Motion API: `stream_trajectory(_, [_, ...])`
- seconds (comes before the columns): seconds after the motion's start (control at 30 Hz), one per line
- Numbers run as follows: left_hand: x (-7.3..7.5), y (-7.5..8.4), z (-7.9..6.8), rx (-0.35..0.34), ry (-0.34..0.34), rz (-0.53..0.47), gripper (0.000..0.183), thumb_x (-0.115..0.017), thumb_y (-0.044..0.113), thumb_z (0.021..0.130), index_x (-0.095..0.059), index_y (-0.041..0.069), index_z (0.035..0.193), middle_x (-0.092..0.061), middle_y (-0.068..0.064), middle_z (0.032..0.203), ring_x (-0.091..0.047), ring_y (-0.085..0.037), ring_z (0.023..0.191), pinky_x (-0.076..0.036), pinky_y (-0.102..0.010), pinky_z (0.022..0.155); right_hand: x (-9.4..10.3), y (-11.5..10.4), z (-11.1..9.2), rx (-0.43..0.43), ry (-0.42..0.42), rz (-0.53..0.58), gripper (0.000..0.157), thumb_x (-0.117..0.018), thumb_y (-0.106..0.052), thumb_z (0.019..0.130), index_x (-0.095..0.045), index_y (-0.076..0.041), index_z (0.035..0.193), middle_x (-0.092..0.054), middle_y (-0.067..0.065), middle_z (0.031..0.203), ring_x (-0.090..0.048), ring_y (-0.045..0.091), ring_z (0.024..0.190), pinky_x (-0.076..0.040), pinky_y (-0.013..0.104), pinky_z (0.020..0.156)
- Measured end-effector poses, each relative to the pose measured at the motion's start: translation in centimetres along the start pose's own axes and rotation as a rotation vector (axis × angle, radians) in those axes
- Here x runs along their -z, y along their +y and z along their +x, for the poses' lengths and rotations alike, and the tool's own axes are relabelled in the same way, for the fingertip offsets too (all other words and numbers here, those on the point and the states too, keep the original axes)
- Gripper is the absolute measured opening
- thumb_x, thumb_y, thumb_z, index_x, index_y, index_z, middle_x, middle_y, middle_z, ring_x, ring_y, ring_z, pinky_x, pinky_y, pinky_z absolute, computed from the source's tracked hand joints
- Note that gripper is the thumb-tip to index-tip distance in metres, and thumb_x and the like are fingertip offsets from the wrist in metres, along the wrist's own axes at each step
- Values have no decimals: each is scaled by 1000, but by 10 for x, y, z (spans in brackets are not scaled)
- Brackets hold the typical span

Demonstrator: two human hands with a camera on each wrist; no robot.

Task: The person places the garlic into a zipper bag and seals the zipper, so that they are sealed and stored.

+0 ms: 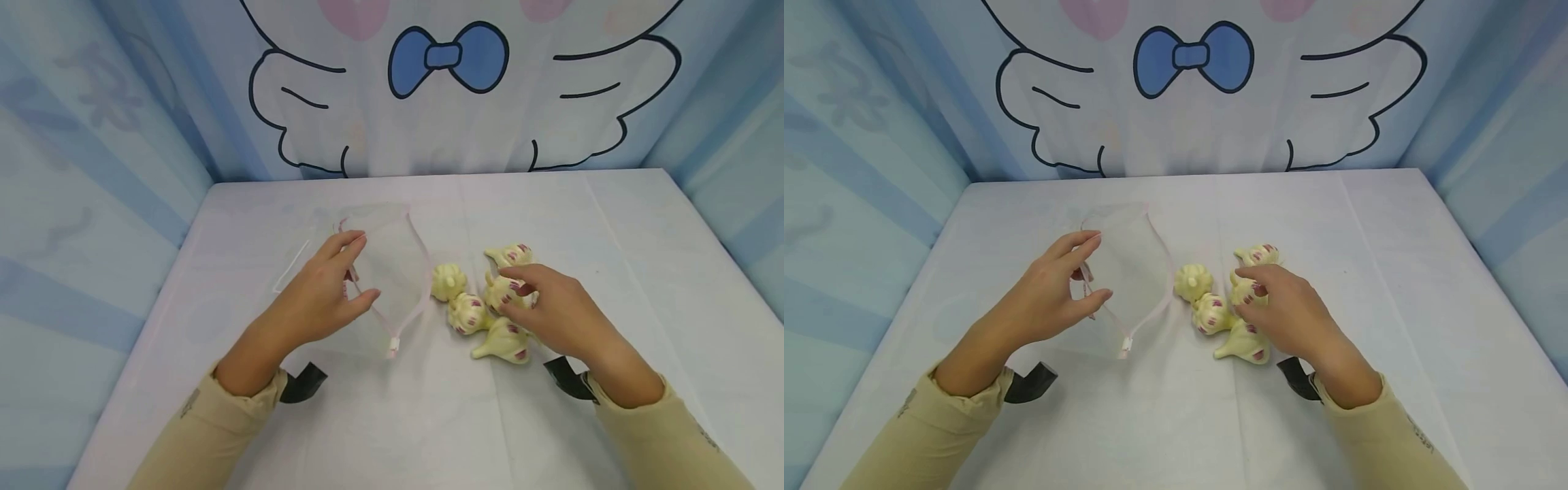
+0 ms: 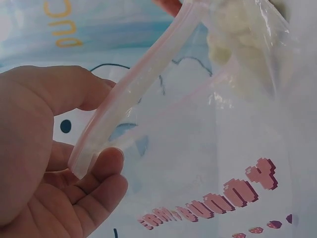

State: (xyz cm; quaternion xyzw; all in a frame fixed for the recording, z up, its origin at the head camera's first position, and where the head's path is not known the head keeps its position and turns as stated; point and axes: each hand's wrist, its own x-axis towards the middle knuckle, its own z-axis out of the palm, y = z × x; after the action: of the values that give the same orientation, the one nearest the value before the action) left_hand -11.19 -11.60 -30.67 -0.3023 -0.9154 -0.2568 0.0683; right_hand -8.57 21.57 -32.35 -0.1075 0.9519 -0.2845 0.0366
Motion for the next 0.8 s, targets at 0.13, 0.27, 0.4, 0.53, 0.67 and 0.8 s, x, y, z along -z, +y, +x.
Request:
stream_trajectory(0.13, [-1, 1, 1, 6, -10, 1, 74, -80, 17, 85, -44, -15, 142, -41, -24, 149, -59, -20, 82, -51, -34, 78, -3, 6, -4, 21, -8, 8, 53, -76, -19, 88, -60, -4, 136, -63, 16, 125, -64, 29, 98, -51, 39, 71])
stream_trajectory(0.27, [-1, 1, 1, 9, -10, 7, 75, -80, 17, 85, -44, -15, 142, -41, -25, 148, -59, -20, 82, -52, -35, 80, -5, 7, -2, 60, -9, 11, 54, -78, -17, 87, -60, -3, 136, -66, 14, 116, -64, 24, 87, -49, 38, 68])
stream_trajectory(0.4, [-2, 1, 2, 16, -14, 14, 75, -80, 18, 85, -44, -14, 142, -41, -24, 149, -59, -19, 82, -51, -35, 81, -7, 2, 7, 85, -20, -5, 54, -77, -18, 87, -60, -2, 136, -66, 15, 114, -63, 24, 83, -49, 38, 68])
stream_trajectory(0.53, [-3, 0, 2, 16, -14, 14, 75, -80, 18, 85, -44, -14, 142, -41, -23, 149, -58, -17, 80, -51, -34, 78, -9, -5, 20, 114, -26, -11, 53, -76, -19, 88, -60, -2, 136, -62, 15, 128, -63, 30, 103, -52, 45, 78])
stream_trajectory(0.67, [-3, 0, 2, 9, -9, 16, 75, -80, 18, 85, -44, -14, 142, -41, -24, 149, -58, -17, 82, -51, -36, 82, -14, -12, 35, 149, -44, -11, 51, -75, -18, 89, -60, -1, 135, -60, 16, 132, -64, 31, 105, -51, 46, 82])
stream_trajectory(0.8, [-3, -1, 1, 8, -10, 19, 75, -80, 18, 85, -44, -14, 142, -41, -24, 149, -59, -18, 83, -50, -37, 85, -22, -19, 48, 156, -72, -43, 49, -74, -18, 90, -61, 0, 133, -60, 19, 132, -64, 33, 105, -52, 46, 83])
